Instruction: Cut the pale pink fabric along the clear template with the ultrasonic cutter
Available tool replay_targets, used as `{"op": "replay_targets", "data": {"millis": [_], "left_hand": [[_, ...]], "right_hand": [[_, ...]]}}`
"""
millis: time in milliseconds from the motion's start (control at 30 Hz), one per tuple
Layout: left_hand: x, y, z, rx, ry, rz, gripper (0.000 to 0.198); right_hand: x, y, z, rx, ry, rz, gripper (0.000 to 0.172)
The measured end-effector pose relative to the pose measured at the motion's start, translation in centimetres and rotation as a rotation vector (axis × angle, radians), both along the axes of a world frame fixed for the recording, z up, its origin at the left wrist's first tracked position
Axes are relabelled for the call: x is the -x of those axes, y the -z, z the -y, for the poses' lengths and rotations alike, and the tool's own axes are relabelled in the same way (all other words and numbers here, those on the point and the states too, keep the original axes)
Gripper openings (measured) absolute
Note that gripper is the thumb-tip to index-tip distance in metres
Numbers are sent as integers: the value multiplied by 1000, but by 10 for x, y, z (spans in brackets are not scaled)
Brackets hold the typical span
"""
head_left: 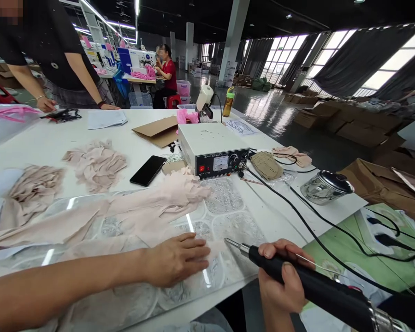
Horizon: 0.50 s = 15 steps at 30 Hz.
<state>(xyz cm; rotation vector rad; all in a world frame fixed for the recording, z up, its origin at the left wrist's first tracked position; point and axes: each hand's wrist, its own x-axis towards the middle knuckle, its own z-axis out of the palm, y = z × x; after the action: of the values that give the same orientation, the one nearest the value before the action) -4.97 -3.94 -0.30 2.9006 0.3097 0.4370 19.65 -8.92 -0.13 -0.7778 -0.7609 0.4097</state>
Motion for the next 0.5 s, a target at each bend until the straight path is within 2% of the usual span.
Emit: {"op": "replay_targets", "data": {"millis": [67, 100, 267, 433, 500], "left_hand": [[8, -8, -2, 28, 89, -20, 30], [12, -11, -2, 34, 92, -16, 30], [10, -18, 12, 51, -42, 68, 25], [12, -17, 17, 34, -10, 34, 30], [13, -21, 20, 49, -49, 42, 28]], "right_hand": [[-3, 1, 8, 19, -3, 1, 19], [-5, 1, 13, 31, -3, 0, 19], [-7, -1, 34, 15, -42, 14, 19], [-3, -5, 45, 113, -137, 17, 16], [-4, -6, 51, 124, -158, 10, 17]]}}
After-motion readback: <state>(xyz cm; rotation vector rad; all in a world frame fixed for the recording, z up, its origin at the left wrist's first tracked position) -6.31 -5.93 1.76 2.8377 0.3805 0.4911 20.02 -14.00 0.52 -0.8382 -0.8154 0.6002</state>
